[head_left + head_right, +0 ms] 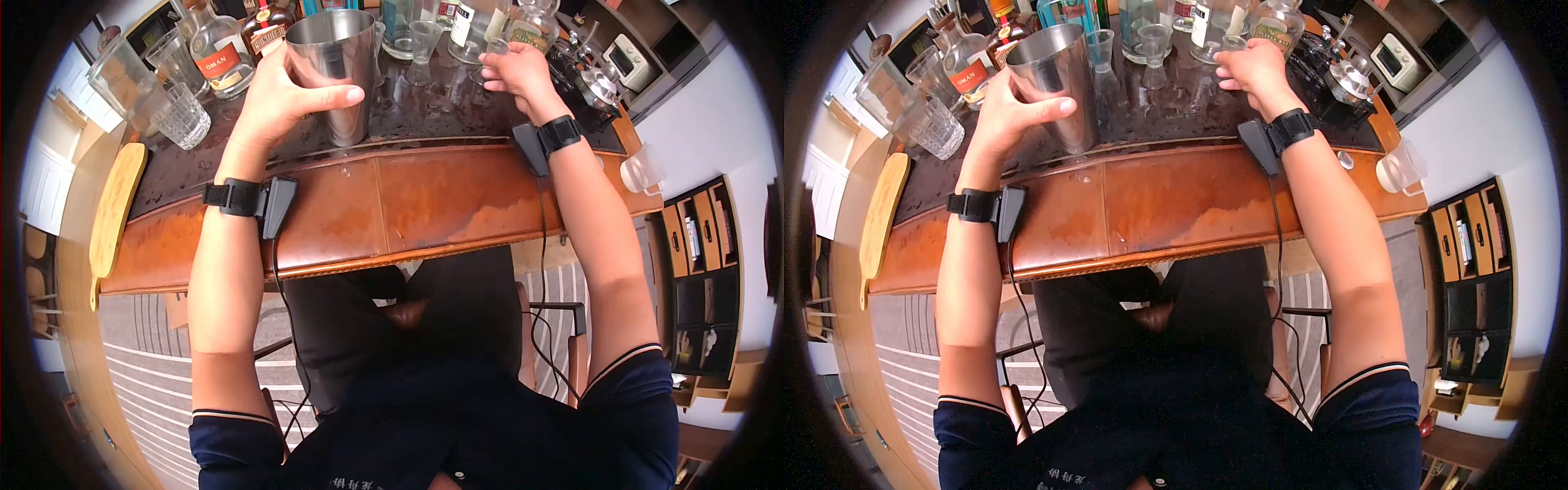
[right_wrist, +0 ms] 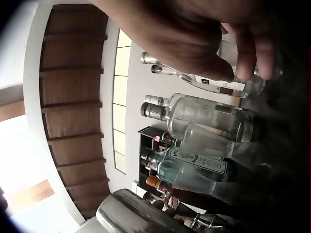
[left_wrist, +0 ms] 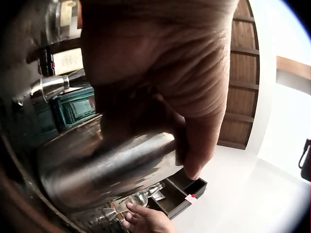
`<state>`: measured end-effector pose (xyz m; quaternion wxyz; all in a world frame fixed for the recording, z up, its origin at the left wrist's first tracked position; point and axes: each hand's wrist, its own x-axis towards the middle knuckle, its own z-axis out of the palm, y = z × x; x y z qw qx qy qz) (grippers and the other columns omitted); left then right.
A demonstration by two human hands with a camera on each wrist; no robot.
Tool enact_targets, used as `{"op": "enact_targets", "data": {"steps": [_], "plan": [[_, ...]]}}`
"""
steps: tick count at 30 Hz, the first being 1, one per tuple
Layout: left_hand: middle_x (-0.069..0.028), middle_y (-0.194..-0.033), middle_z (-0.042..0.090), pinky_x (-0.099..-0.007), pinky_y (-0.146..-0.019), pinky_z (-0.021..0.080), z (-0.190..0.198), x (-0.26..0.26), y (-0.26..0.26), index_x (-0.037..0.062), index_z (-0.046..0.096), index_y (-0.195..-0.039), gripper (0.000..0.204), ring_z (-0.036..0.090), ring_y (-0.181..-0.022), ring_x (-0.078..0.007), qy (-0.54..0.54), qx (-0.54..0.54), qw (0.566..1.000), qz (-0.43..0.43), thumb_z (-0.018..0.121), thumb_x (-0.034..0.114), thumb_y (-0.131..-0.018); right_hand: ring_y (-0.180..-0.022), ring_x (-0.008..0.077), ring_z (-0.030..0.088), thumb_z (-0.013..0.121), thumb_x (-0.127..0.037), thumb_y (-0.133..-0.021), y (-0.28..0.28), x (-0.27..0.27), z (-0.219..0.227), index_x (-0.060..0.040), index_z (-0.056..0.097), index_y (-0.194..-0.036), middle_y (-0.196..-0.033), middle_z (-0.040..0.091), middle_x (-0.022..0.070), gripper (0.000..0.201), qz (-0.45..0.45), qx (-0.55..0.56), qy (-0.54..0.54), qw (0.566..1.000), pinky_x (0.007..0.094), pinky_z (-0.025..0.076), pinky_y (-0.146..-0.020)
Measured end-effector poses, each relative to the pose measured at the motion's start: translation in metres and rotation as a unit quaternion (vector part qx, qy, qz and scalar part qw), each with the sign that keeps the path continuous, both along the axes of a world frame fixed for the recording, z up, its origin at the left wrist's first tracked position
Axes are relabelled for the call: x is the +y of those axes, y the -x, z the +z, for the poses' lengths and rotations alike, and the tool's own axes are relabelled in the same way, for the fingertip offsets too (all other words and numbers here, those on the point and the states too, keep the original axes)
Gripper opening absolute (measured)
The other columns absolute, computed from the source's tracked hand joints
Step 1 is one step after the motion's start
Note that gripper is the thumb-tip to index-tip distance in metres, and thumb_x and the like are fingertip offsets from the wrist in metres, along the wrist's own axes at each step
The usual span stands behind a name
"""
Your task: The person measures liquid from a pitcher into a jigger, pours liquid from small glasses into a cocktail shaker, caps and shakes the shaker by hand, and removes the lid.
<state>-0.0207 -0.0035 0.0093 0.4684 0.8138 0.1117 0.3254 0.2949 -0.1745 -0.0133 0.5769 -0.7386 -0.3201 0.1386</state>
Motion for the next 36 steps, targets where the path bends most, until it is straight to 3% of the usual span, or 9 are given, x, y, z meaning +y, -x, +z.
{"op": "enact_targets", "data": {"steps": [5, 15, 17, 19, 21, 23, 25, 28, 36], "plan": [[-0.0071, -0.093, 0.075, -0.0295, -0.082, 0.056, -0.004, 0.003, -0.005, -0.0009, 0.069, -0.105, 0.057, 0.069, -0.084, -0.0124, -0.001, -0.011, 1.0, -0.011, 0.097, 0.027, -0.064, -0.094, 0.0289, 0.076, 0.068, -0.002, -0.095, 0.003, 0.003, -0.007, 0.0132, 0.048, -0.135, -0.117, 0.067, 0.0196, 0.047, 0.05, 0.11, -0.062, 0.991, 0.033, 0.066, -0.068], [-0.0068, -0.099, 0.075, -0.0293, -0.085, 0.056, -0.002, -0.002, -0.003, -0.0004, 0.067, -0.113, 0.058, 0.07, -0.089, -0.0119, 0.03, -0.047, 0.997, -0.048, 0.096, 0.02, -0.067, -0.097, 0.032, 0.076, 0.067, -0.007, -0.099, 0.061, -0.008, 0.052, 0.0148, 0.037, -0.147, -0.126, 0.064, 0.0269, 0.06, 0.125, -0.003, -0.079, 0.989, 0.0309, 0.067, -0.078], [-0.0068, -0.099, 0.075, -0.0291, -0.085, 0.056, -0.001, -0.003, -0.003, -0.0004, 0.067, -0.114, 0.058, 0.07, -0.089, -0.0118, 0.032, -0.033, 0.997, -0.056, 0.096, 0.019, -0.067, -0.095, 0.028, 0.076, 0.07, -0.01, -0.098, 0.083, -0.004, 0.07, 0.014, 0.048, -0.14, -0.119, 0.069, 0.0229, 0.053, 0.138, -0.025, -0.092, 0.986, 0.0279, 0.066, -0.073], [-0.0067, -0.099, 0.075, -0.029, -0.085, 0.056, 0.0, -0.004, -0.004, -0.0005, 0.067, -0.113, 0.057, 0.07, -0.088, -0.0119, 0.036, -0.037, 0.997, -0.054, 0.096, 0.018, -0.067, -0.074, 0.0185, 0.071, 0.075, 0.0, -0.086, 0.108, -0.001, 0.092, 0.0107, 0.062, -0.125, -0.095, 0.073, 0.0158, 0.043, 0.158, 0.047, -0.107, 0.981, 0.0277, 0.055, -0.061], [-0.0068, -0.099, 0.075, -0.029, -0.085, 0.056, 0.0, -0.004, -0.003, -0.0006, 0.067, -0.113, 0.057, 0.07, -0.088, -0.0118, 0.041, -0.028, 0.997, -0.052, 0.096, 0.018, -0.067, -0.078, 0.0169, 0.073, 0.075, 0.001, -0.087, 0.12, 0.003, 0.106, 0.0088, 0.063, -0.131, -0.092, 0.073, 0.0135, 0.046, 0.173, 0.019, -0.093, 0.98, 0.0283, 0.057, -0.062], [-0.007, -0.098, 0.075, -0.029, -0.085, 0.056, -0.001, -0.005, -0.003, -0.0007, 0.066, -0.112, 0.057, 0.07, -0.087, -0.0118, 0.047, -0.019, 0.997, -0.05, 0.096, 0.018, -0.067, -0.084, 0.0162, 0.074, 0.076, 0.001, -0.085, 0.141, 0.001, 0.124, 0.0071, 0.068, -0.123, -0.091, 0.076, 0.0119, 0.039, 0.138, -0.186, 0.042, 0.972, 0.03, 0.06, -0.069], [-0.007, -0.097, 0.075, -0.0287, -0.086, 0.056, -0.001, -0.006, -0.003, -0.0004, 0.066, -0.112, 0.058, 0.07, -0.087, -0.0114, 0.045, -0.04, 0.997, -0.049, 0.096, 0.019, -0.067, -0.083, 0.0235, 0.075, 0.074, 0.001, -0.083, 0.13, 0.024, 0.1, 0.0063, 0.071, -0.116, -0.089, 0.076, 0.015, 0.033, 0.142, -0.294, -0.068, 0.943, 0.0364, 0.061, -0.075], [-0.0068, -0.095, 0.075, -0.0283, -0.086, 0.056, -0.001, -0.008, -0.004, -0.0004, 0.066, -0.111, 0.058, 0.07, -0.089, -0.012, 0.04, -0.051, 0.997, -0.046, 0.097, 0.021, -0.066, -0.096, 0.0443, 0.07, 0.062, 0.004, -0.081, 0.134, 0.033, 0.099, 0.0071, 0.068, -0.119, -0.103, 0.072, 0.0268, 0.038, 0.084, -0.57, -0.126, 0.808, 0.0444, 0.058, -0.087], [-0.0065, -0.092, 0.075, -0.0282, -0.084, 0.056, -0.007, -0.001, -0.007, -0.0008, 0.066, -0.109, 0.061, 0.069, -0.086, -0.0124, 0.017, -0.06, 0.998, -0.033, 0.099, 0.023, -0.064, -0.124, 0.0433, 0.06, 0.057, 0.005, -0.084, 0.145, 0.018, 0.094, 0.0099, 0.054, -0.133, -0.138, 0.057, 0.0307, 0.05, 0.227, -0.634, -0.141, 0.726, 0.0435, 0.05, -0.107]]}}
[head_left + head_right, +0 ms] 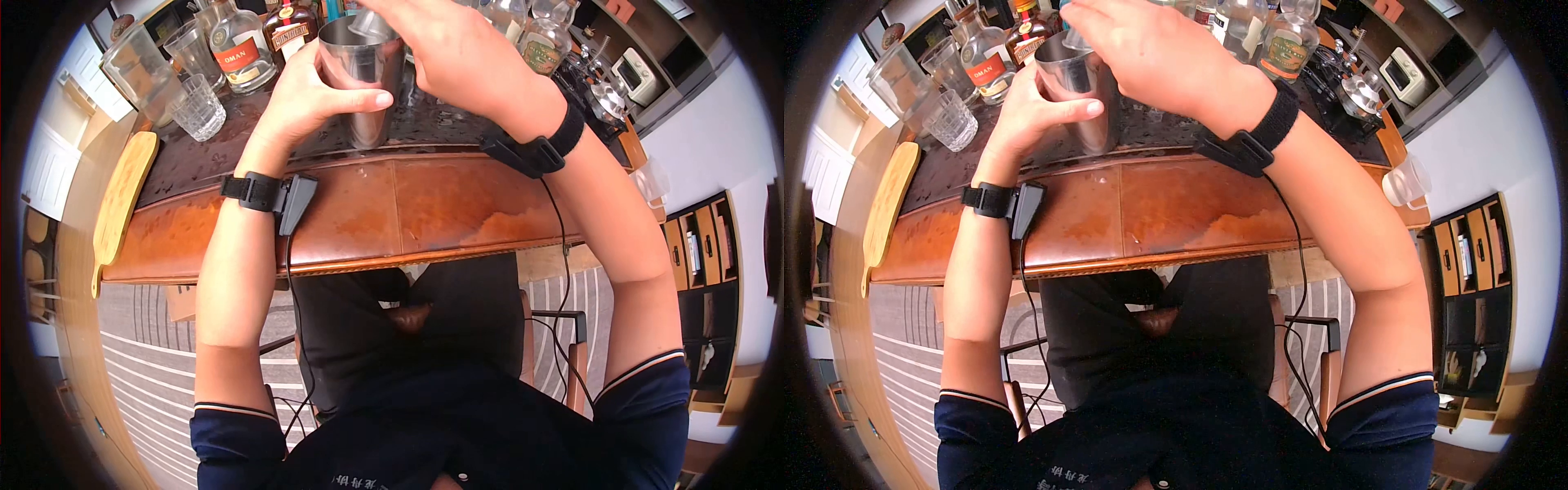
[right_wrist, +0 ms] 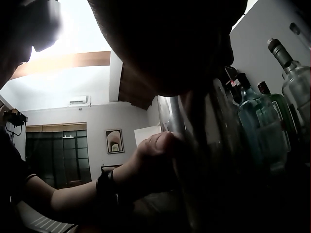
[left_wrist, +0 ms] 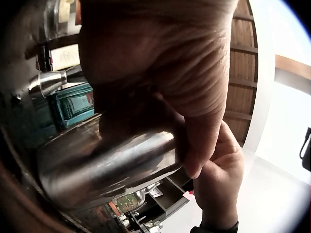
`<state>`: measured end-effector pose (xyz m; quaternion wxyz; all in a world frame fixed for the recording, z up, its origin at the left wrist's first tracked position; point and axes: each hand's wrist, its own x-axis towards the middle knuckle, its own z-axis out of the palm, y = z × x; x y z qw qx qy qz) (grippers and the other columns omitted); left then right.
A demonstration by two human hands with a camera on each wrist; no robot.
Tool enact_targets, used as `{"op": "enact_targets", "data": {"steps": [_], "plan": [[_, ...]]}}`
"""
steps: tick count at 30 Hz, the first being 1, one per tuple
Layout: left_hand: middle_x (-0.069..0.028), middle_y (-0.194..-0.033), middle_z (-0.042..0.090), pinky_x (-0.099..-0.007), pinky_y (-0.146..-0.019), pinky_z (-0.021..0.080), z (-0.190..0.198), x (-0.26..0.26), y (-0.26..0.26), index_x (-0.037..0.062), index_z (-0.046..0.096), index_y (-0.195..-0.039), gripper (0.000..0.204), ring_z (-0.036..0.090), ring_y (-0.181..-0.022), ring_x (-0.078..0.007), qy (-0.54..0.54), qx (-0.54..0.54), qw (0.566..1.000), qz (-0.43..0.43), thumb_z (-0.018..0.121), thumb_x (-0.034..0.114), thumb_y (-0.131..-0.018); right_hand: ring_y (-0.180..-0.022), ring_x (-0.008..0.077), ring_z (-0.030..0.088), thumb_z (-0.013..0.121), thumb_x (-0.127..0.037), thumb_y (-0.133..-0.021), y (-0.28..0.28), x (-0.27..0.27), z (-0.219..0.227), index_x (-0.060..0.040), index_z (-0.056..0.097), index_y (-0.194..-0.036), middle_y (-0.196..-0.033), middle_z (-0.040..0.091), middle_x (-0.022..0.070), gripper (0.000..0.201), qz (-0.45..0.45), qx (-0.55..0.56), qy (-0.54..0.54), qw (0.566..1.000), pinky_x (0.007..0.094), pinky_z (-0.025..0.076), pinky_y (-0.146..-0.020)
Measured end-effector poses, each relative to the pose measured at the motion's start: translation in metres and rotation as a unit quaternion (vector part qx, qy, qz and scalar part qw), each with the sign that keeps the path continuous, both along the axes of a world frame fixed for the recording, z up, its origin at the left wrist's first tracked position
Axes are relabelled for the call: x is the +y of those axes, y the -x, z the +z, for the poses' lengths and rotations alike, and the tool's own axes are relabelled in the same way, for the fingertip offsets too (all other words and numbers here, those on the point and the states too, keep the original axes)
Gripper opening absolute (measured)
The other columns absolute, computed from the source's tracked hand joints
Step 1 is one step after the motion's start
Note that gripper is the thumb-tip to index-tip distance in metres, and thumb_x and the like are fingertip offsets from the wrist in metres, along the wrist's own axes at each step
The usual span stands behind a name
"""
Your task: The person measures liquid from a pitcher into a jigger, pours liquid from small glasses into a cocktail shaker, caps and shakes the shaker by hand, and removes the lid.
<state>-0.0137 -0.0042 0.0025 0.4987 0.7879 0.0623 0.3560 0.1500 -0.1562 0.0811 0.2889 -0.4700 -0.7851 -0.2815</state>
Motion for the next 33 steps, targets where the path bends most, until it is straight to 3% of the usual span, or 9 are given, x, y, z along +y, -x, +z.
{"op": "enact_targets", "data": {"steps": [4, 8, 11, 13, 17, 19, 23, 29, 33], "plan": [[-0.0063, -0.092, 0.075, -0.0279, -0.083, 0.055, 0.008, -0.003, 0.005, -0.0007, 0.067, -0.107, 0.059, 0.069, -0.086, -0.0124, -0.003, 0.049, 0.999, 0.006, 0.099, 0.022, -0.063, -0.124, 0.044, 0.06, 0.058, 0.005, -0.084, 0.003, -0.008, 0.001, 0.0107, 0.054, -0.133, -0.138, 0.057, 0.0311, 0.05, 0.057, -0.031, -0.002, 0.998, 0.045, 0.05, -0.108], [-0.0063, -0.089, 0.075, -0.0274, -0.081, 0.055, 0.01, -0.005, 0.006, -0.0005, 0.069, -0.101, 0.053, 0.069, -0.083, -0.011, 0.004, 0.066, 0.998, 0.014, 0.098, 0.022, -0.064, -0.123, 0.0425, 0.061, 0.058, 0.006, -0.082, -0.006, -0.013, 0.008, 0.0105, 0.056, -0.13, -0.136, 0.059, 0.0297, 0.048, 0.011, -0.075, -0.074, 0.994, 0.0427, 0.052, -0.105], [-0.0061, -0.088, 0.075, -0.0268, -0.081, 0.055, 0.007, 0.003, 0.005, -0.001, 0.068, -0.101, 0.053, 0.068, -0.082, -0.0103, -0.001, 0.11, 0.994, -0.004, 0.098, 0.024, -0.065, -0.109, 0.0357, 0.07, 0.062, 0.007, -0.083, -0.014, -0.02, 0.017, 0.0111, 0.06, -0.123, -0.125, 0.067, 0.026, 0.041, -0.042, 0.058, -0.116, 0.991, 0.0374, 0.057, -0.095], [-0.0062, -0.088, 0.075, -0.0265, -0.081, 0.055, 0.004, 0.002, 0.004, -0.001, 0.067, -0.1, 0.053, 0.068, -0.082, -0.0101, 0.001, 0.082, 0.997, 0.0, 0.098, 0.025, -0.065, -0.092, 0.0252, 0.075, 0.069, 0.005, -0.085, -0.01, -0.035, 0.025, 0.0104, 0.064, -0.118, -0.111, 0.074, 0.0202, 0.034, -0.24, 0.381, 0.033, 0.892, 0.0328, 0.061, -0.081], [-0.0065, -0.089, 0.075, -0.0265, -0.081, 0.055, -0.002, 0.005, 0.001, -0.0009, 0.067, -0.098, 0.053, 0.068, -0.082, -0.0098, -0.012, 0.04, 0.999, 0.013, 0.098, 0.026, -0.065, -0.091, 0.0206, 0.076, 0.074, -0.016, -0.097, -0.108, -0.015, -0.047, 0.0107, 0.06, -0.129, -0.113, 0.072, 0.016, 0.044, -0.174, 0.484, 0.081, 0.854, 0.025, 0.063, -0.067], [-0.0063, -0.088, 0.075, -0.0266, -0.081, 0.054, -0.004, 0.005, 0.001, -0.0013, 0.068, -0.097, 0.052, 0.068, -0.082, -0.0099, -0.012, 0.033, 0.999, 0.015, 0.098, 0.026, -0.065, -0.088, 0.0147, 0.074, 0.077, -0.02, -0.095, -0.124, -0.013, -0.071, 0.0066, 0.067, -0.122, -0.108, 0.074, 0.0105, 0.039, -0.224, 0.578, 0.105, 0.778, 0.0235, 0.06, -0.063], [-0.0051, -0.084, 0.075, -0.0267, -0.079, 0.054, 0.006, -0.003, 0.004, -0.0016, 0.072, -0.091, 0.046, 0.068, -0.078, -0.0097, -0.008, 0.056, 0.998, 0.009, 0.098, 0.026, -0.064, -0.088, 0.016, 0.074, 0.077, -0.019, -0.095, -0.134, -0.01, -0.091, 0.0081, 0.066, -0.119, -0.106, 0.073, 0.0118, 0.038, -0.211, 0.635, 0.157, 0.726, 0.0236, 0.062, -0.067], [-0.0035, -0.08, 0.075, -0.0264, -0.077, 0.054, 0.001, 0.0, 0.0, 0.0, 0.075, -0.085, 0.039, 0.067, -0.074, -0.0085, -0.013, 0.027, 0.999, 0.011, 0.097, 0.025, -0.065, -0.084, 0.0165, 0.074, 0.077, -0.016, -0.094, -0.139, 0.004, -0.105, 0.0123, 0.067, -0.113, -0.1, 0.073, 0.0125, 0.035, -0.264, 0.602, 0.176, 0.733, 0.024, 0.062, -0.064], [-0.0051, -0.093, 0.075, -0.0289, -0.081, 0.054, 0.005, -0.005, 0.002, -0.0008, 0.071, -0.106, 0.051, 0.068, -0.084, -0.0115, 0.01, 0.021, 1.0, -0.012, 0.095, 0.024, -0.068, -0.081, 0.0154, 0.074, 0.079, -0.013, -0.092, -0.131, 0.0, -0.103, 0.0141, 0.062, -0.123, -0.1, 0.073, 0.0133, 0.045, -0.266, 0.617, 0.19, 0.716, 0.0243, 0.062, -0.063]]}}
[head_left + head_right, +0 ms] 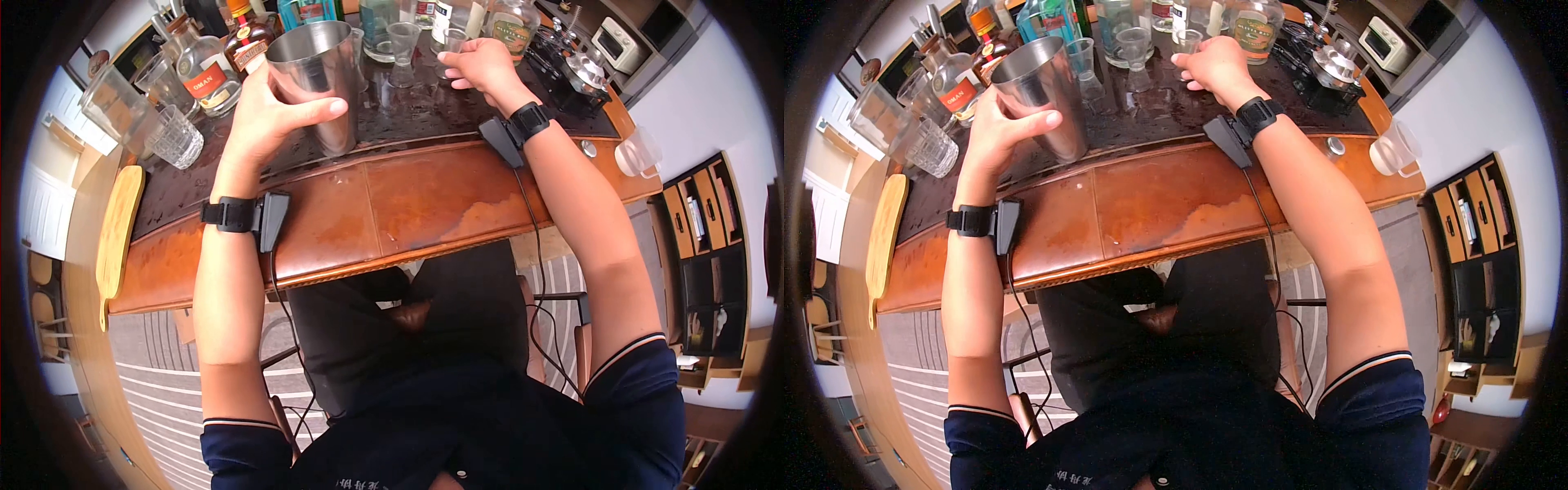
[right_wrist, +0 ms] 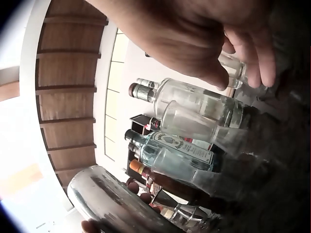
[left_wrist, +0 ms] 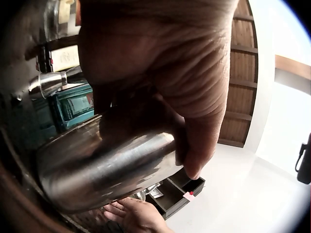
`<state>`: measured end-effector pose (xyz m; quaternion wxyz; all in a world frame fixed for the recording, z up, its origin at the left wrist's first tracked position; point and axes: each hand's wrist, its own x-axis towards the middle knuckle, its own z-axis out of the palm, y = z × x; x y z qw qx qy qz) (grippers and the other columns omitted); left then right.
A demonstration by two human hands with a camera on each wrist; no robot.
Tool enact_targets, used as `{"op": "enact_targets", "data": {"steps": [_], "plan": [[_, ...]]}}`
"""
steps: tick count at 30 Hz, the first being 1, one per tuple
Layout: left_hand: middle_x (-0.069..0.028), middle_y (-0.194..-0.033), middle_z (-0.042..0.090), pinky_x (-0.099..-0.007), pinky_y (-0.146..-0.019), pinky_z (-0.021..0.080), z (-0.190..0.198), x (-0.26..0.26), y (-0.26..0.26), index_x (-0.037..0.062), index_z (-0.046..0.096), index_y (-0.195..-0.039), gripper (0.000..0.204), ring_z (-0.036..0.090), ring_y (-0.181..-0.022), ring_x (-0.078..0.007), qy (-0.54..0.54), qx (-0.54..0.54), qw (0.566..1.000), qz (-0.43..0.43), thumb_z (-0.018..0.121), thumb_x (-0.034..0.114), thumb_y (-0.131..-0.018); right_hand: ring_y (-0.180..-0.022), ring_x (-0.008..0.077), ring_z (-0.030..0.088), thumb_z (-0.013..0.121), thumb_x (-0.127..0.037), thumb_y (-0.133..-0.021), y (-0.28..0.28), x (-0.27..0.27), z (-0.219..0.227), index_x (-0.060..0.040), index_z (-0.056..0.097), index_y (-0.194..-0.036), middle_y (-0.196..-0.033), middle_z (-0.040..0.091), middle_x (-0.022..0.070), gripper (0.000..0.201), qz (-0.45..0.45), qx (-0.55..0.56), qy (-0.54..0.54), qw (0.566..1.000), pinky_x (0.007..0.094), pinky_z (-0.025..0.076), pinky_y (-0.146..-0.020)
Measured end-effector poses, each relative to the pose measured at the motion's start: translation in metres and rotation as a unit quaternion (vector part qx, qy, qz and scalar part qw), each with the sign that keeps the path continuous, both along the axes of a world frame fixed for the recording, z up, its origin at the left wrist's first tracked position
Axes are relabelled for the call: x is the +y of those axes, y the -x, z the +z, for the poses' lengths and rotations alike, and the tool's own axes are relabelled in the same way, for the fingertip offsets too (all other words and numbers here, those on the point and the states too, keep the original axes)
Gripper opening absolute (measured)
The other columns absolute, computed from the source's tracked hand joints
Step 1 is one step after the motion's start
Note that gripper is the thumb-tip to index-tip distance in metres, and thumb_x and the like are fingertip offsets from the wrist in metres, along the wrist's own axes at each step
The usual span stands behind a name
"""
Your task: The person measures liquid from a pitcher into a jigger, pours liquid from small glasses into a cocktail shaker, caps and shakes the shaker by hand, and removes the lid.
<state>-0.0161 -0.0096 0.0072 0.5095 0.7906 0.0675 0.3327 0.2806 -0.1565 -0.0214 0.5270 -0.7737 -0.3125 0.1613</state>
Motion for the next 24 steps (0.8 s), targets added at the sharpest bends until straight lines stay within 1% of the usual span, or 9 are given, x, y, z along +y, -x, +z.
{"op": "enact_targets", "data": {"steps": [4, 6, 8, 10, 12, 14, 19, 22, 24], "plan": [[-0.0055, -0.105, 0.071, -0.0306, -0.087, 0.053, -0.003, 0.005, 0.001, 0.0009, 0.065, -0.116, 0.063, 0.066, -0.093, -0.0134, -0.005, 0.027, 1.0, 0.016, 0.096, 0.027, -0.068, -0.087, 0.0184, 0.075, 0.083, -0.021, -0.086, -0.005, -0.026, 0.016, 0.0113, 0.061, -0.128, -0.103, 0.074, 0.0164, 0.057, -0.019, -0.054, 0.038, 0.998, 0.0297, 0.062, -0.068], [-0.0052, -0.106, 0.07, -0.0306, -0.088, 0.053, -0.002, 0.004, 0.001, 0.0012, 0.064, -0.117, 0.065, 0.064, -0.095, -0.0137, -0.004, 0.036, 0.999, 0.015, 0.096, 0.027, -0.067, -0.093, 0.0345, 0.075, 0.083, -0.033, -0.081, -0.016, -0.047, 0.03, 0.0039, 0.067, -0.124, -0.104, 0.075, 0.0235, 0.059, -0.102, -0.345, 0.069, 0.93, 0.0386, 0.06, -0.086], [-0.0052, -0.104, 0.07, -0.0302, -0.087, 0.053, -0.001, 0.003, 0.001, 0.0009, 0.064, -0.116, 0.064, 0.065, -0.093, -0.0134, -0.004, 0.029, 0.999, 0.014, 0.096, 0.027, -0.067, -0.108, 0.0429, 0.07, 0.082, -0.043, -0.076, -0.033, -0.072, 0.051, 0.0, 0.069, -0.125, -0.114, 0.072, 0.0274, 0.066, -0.165, -0.396, 0.065, 0.901, 0.0424, 0.054, -0.1], [-0.0051, -0.102, 0.071, -0.03, -0.087, 0.053, 0.0, 0.006, 0.003, 0.0007, 0.064, -0.116, 0.064, 0.065, -0.093, -0.0133, -0.004, 0.053, 0.998, 0.018, 0.096, 0.027, -0.067, -0.112, 0.0336, 0.071, 0.083, -0.047, -0.077, -0.054, -0.096, 0.074, 0.0001, 0.067, -0.129, -0.117, 0.073, 0.0227, 0.072, -0.268, -0.406, 0.117, 0.866, 0.0405, 0.055, -0.099], [-0.005, -0.101, 0.071, -0.0298, -0.087, 0.053, 0.002, 0.005, 0.004, 0.0005, 0.064, -0.115, 0.064, 0.065, -0.092, -0.0131, -0.006, 0.076, 0.997, 0.023, 0.096, 0.027, -0.067, -0.114, 0.035, 0.07, 0.083, -0.049, -0.076, -0.089, -0.12, 0.079, 0.0012, 0.066, -0.131, -0.119, 0.072, 0.0249, 0.076, -0.321, -0.476, 0.113, 0.811, 0.042, 0.054, -0.1], [-0.0049, -0.099, 0.071, -0.0295, -0.087, 0.053, 0.004, 0.0, 0.004, 0.0, 0.064, -0.115, 0.064, 0.065, -0.091, -0.0129, -0.021, 0.069, 0.997, 0.038, 0.097, 0.026, -0.067, -0.117, 0.0434, 0.066, 0.082, -0.046, -0.076, -0.101, -0.136, 0.082, 0.0044, 0.067, -0.124, -0.121, 0.069, 0.0308, 0.071, -0.347, -0.449, 0.108, 0.816, 0.0461, 0.054, -0.101], [-0.0046, -0.1, 0.071, -0.0294, -0.087, 0.053, 0.0, -0.001, 0.001, 0.0005, 0.064, -0.117, 0.065, 0.065, -0.091, -0.013, -0.003, 0.024, 0.999, 0.025, 0.097, 0.026, -0.067, -0.106, 0.0389, 0.072, 0.079, -0.055, -0.078, -0.119, -0.143, 0.082, 0.0073, 0.074, -0.105, -0.1, 0.076, 0.0243, 0.068, -0.268, -0.281, 0.252, 0.886, 0.0434, 0.056, -0.094], [-0.0045, -0.101, 0.071, -0.0293, -0.087, 0.053, 0.001, 0.0, 0.002, 0.0008, 0.064, -0.118, 0.065, 0.065, -0.091, -0.0131, -0.014, 0.03, 0.999, 0.03, 0.096, 0.026, -0.067, -0.099, 0.0379, 0.074, 0.079, -0.057, -0.078, -0.105, -0.139, 0.08, 0.0075, 0.076, -0.093, -0.09, 0.077, 0.0224, 0.066, -0.288, -0.298, 0.252, 0.875, 0.0433, 0.056, -0.091], [-0.0044, -0.101, 0.071, -0.0293, -0.087, 0.053, 0.002, 0.0, 0.003, 0.001, 0.064, -0.118, 0.065, 0.065, -0.092, -0.013, -0.022, 0.038, 0.998, 0.035, 0.096, 0.026, -0.068, -0.104, 0.0379, 0.073, 0.079, -0.058, -0.077, -0.095, -0.14, 0.083, 0.0082, 0.074, -0.101, -0.097, 0.076, 0.0232, 0.07, -0.271, -0.279, 0.275, 0.879, 0.0434, 0.056, -0.093]]}}
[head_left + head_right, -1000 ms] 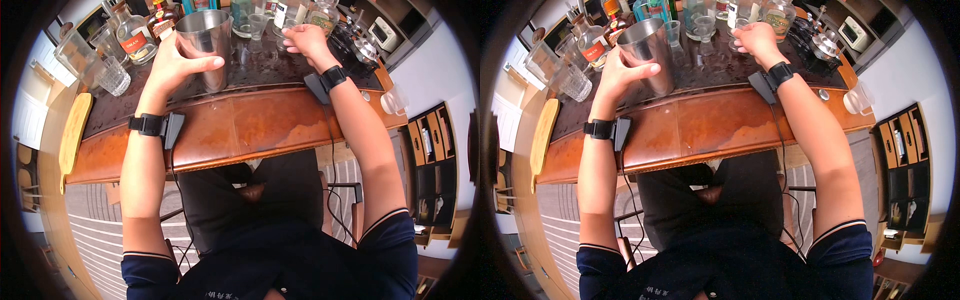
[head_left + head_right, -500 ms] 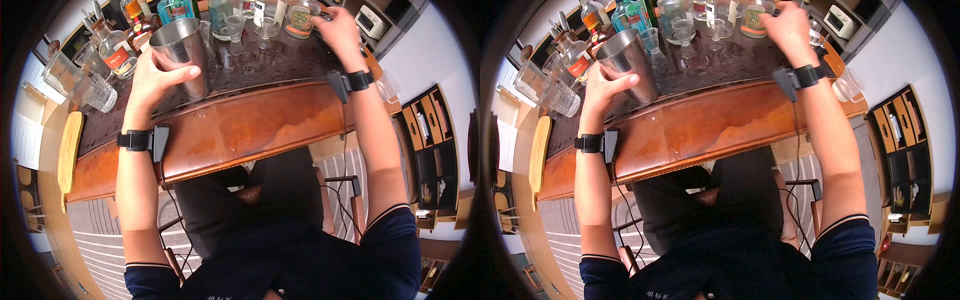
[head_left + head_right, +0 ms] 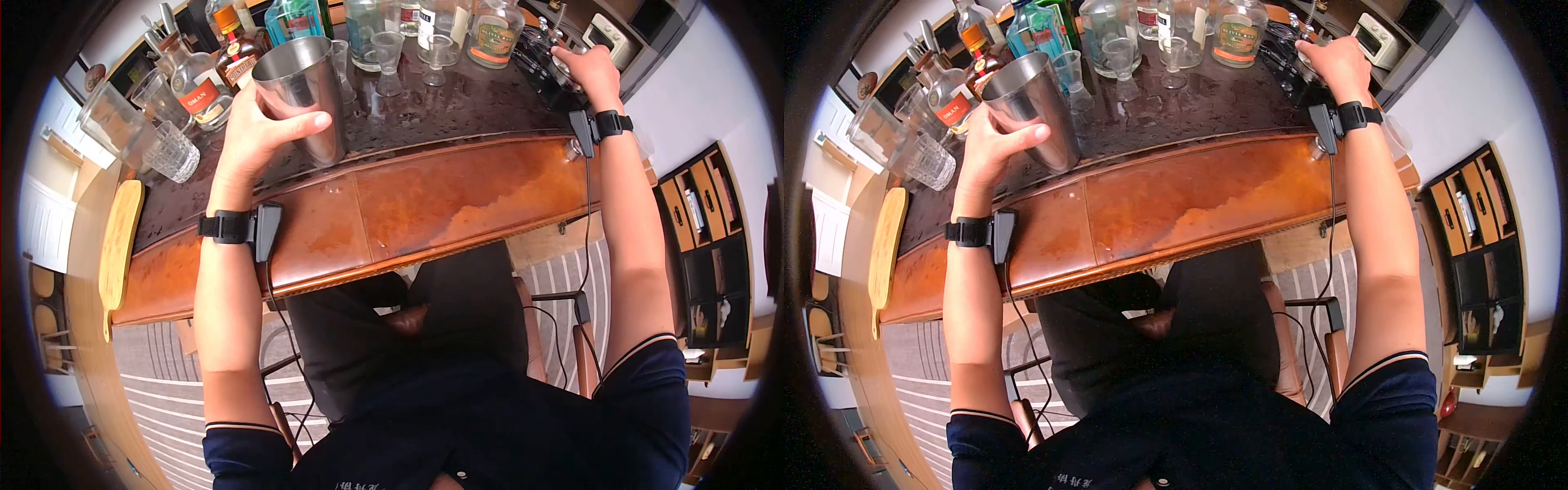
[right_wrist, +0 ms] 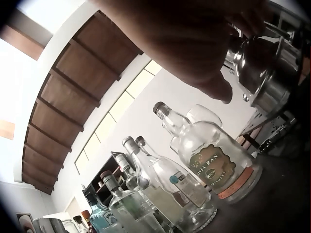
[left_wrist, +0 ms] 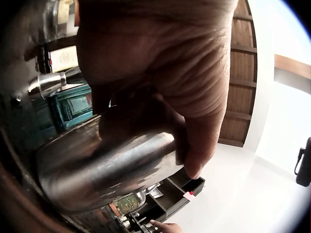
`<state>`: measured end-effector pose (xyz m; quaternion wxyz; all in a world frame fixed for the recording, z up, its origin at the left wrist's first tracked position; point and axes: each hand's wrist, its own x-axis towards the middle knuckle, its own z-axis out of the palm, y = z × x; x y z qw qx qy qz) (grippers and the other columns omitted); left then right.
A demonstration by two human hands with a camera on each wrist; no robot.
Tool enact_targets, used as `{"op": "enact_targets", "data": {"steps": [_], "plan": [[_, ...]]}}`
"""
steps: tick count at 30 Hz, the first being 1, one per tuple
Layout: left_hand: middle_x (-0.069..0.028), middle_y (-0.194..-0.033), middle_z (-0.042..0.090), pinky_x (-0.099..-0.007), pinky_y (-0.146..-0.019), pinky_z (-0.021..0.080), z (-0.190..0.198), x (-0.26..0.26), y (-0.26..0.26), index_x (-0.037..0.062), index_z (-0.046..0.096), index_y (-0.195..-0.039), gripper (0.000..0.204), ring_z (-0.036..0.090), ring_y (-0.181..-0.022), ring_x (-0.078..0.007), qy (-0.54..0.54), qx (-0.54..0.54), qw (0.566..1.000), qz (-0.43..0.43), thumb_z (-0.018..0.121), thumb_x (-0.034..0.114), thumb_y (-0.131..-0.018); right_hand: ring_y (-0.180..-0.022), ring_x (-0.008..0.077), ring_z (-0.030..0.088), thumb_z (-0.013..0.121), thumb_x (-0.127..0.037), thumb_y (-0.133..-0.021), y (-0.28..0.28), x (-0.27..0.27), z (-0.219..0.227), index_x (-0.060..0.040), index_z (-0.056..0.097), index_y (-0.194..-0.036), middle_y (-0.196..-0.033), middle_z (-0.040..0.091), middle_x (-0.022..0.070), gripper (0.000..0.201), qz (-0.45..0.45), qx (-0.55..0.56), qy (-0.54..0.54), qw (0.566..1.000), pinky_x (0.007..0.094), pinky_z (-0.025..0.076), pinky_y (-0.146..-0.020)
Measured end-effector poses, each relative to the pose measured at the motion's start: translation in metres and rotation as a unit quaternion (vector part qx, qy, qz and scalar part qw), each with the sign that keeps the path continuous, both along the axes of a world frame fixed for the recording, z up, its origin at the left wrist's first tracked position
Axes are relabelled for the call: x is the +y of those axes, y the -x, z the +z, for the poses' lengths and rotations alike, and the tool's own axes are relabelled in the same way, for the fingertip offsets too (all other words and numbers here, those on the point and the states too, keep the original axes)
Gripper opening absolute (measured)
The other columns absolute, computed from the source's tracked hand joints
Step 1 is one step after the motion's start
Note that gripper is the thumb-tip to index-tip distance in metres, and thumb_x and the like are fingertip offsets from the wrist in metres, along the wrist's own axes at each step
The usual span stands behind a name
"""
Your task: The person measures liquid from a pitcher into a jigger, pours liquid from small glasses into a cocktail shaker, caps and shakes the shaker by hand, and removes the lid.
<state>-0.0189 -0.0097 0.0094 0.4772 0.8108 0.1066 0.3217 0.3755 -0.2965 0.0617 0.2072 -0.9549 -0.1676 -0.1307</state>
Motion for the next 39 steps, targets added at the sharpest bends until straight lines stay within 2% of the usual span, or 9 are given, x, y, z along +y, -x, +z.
{"op": "enact_targets", "data": {"steps": [5, 17, 19, 21, 24, 26, 28, 31, 39], "plan": [[-0.0037, -0.089, 0.073, -0.0274, -0.08, 0.053, 0.004, -0.002, 0.002, -0.0003, 0.071, -0.099, 0.046, 0.066, -0.081, -0.0106, 0.003, 0.013, 1.0, -0.01, 0.095, 0.025, -0.068, -0.124, 0.0402, 0.064, 0.082, -0.06, -0.075, -0.012, 0.007, -0.013, 0.0099, 0.045, -0.141, -0.13, 0.068, 0.0262, 0.103, -0.032, 0.044, 0.074, 0.996, 0.0427, 0.051, -0.104], [-0.0054, -0.087, 0.074, -0.0268, -0.082, 0.054, -0.003, -0.002, -0.003, -0.0011, 0.065, -0.104, 0.058, 0.068, -0.082, -0.0111, 0.027, -0.04, 0.999, -0.005, 0.098, 0.026, -0.064, -0.101, 0.0349, 0.074, 0.085, -0.059, -0.075, 0.022, 0.015, 0.002, 0.0089, 0.062, -0.119, -0.106, 0.075, 0.0242, 0.084, 0.069, -0.104, -0.049, 0.991, 0.0418, 0.057, -0.091], [-0.0061, -0.087, 0.074, -0.027, -0.081, 0.054, -0.004, -0.001, -0.003, -0.0009, 0.065, -0.101, 0.057, 0.068, -0.082, -0.0111, 0.024, -0.033, 0.999, -0.005, 0.098, 0.026, -0.064, -0.097, 0.0272, 0.075, 0.087, -0.057, -0.075, 0.045, 0.025, 0.014, 0.0048, 0.067, -0.119, -0.103, 0.076, 0.0191, 0.079, 0.186, -0.154, -0.138, 0.96, 0.0373, 0.058, -0.086], [-0.0075, -0.086, 0.073, -0.0277, -0.082, 0.055, -0.007, 0.005, -0.003, -0.0005, 0.063, -0.096, 0.055, 0.068, -0.083, -0.0109, 0.012, -0.024, 1.0, -0.004, 0.099, 0.026, -0.063, -0.087, 0.0147, 0.072, 0.087, -0.037, -0.083, 0.092, 0.046, 0.029, 0.0021, 0.069, -0.118, -0.101, 0.076, 0.0086, 0.055, 0.39, -0.011, -0.258, 0.884, 0.03, 0.056, -0.079], [-0.0075, -0.087, 0.073, -0.0282, -0.081, 0.055, -0.004, 0.003, -0.002, -0.0011, 0.063, -0.099, 0.057, 0.068, -0.083, -0.0111, 0.024, -0.008, 1.0, -0.009, 0.099, 0.025, -0.063, -0.084, 0.0181, 0.075, 0.077, 0.0, -0.086, 0.189, 0.072, 0.068, 0.0088, 0.066, -0.113, -0.102, 0.077, 0.0156, 0.031, 0.465, 0.114, -0.309, 0.822, 0.0296, 0.061, -0.074], [-0.007, -0.089, 0.074, -0.0287, -0.082, 0.055, -0.005, 0.004, -0.002, -0.0013, 0.063, -0.102, 0.059, 0.068, -0.084, -0.0116, 0.027, -0.008, 1.0, -0.014, 0.099, 0.025, -0.063, -0.086, 0.0165, 0.074, 0.083, -0.007, -0.084, 0.206, 0.094, 0.069, 0.0086, 0.064, -0.122, -0.103, 0.076, 0.0152, 0.045, 0.586, 0.257, -0.339, 0.69, 0.0267, 0.06, -0.075], [-0.0065, -0.091, 0.074, -0.0291, -0.083, 0.055, -0.005, 0.003, -0.003, -0.0015, 0.064, -0.106, 0.061, 0.068, -0.085, -0.0121, 0.027, -0.01, 0.999, -0.018, 0.099, 0.025, -0.064, -0.087, 0.0188, 0.074, 0.087, -0.015, -0.081, 0.235, 0.098, 0.089, 0.0095, 0.061, -0.125, -0.103, 0.075, 0.0165, 0.057, 0.556, 0.185, -0.214, 0.782, 0.029, 0.061, -0.077], [-0.0053, -0.102, 0.072, -0.0318, -0.091, 0.053, -0.002, -0.004, -0.003, 0.0006, 0.064, -0.117, 0.068, 0.067, -0.095, -0.0143, 0.037, -0.063, 0.997, -0.031, 0.098, 0.025, -0.064, -0.089, 0.0237, 0.07, 0.091, -0.025, -0.073, 0.249, 0.129, 0.081, 0.0093, 0.063, -0.114, -0.1, 0.073, 0.0179, 0.061, 0.537, 0.065, -0.18, 0.822, 0.0325, 0.058, -0.079], [-0.0039, -0.093, 0.073, -0.0292, -0.086, 0.054, -0.008, 0.005, -0.004, 0.0006, 0.067, -0.103, 0.06, 0.067, -0.087, -0.0122, 0.006, -0.052, 0.999, -0.015, 0.099, 0.029, -0.061, -0.08, 0.0213, 0.068, 0.091, -0.026, -0.072, 0.256, 0.144, 0.08, 0.0078, 0.069, -0.101, -0.09, 0.073, 0.0166, 0.049, 0.559, 0.085, -0.136, 0.813, 0.0326, 0.055, -0.073]]}}
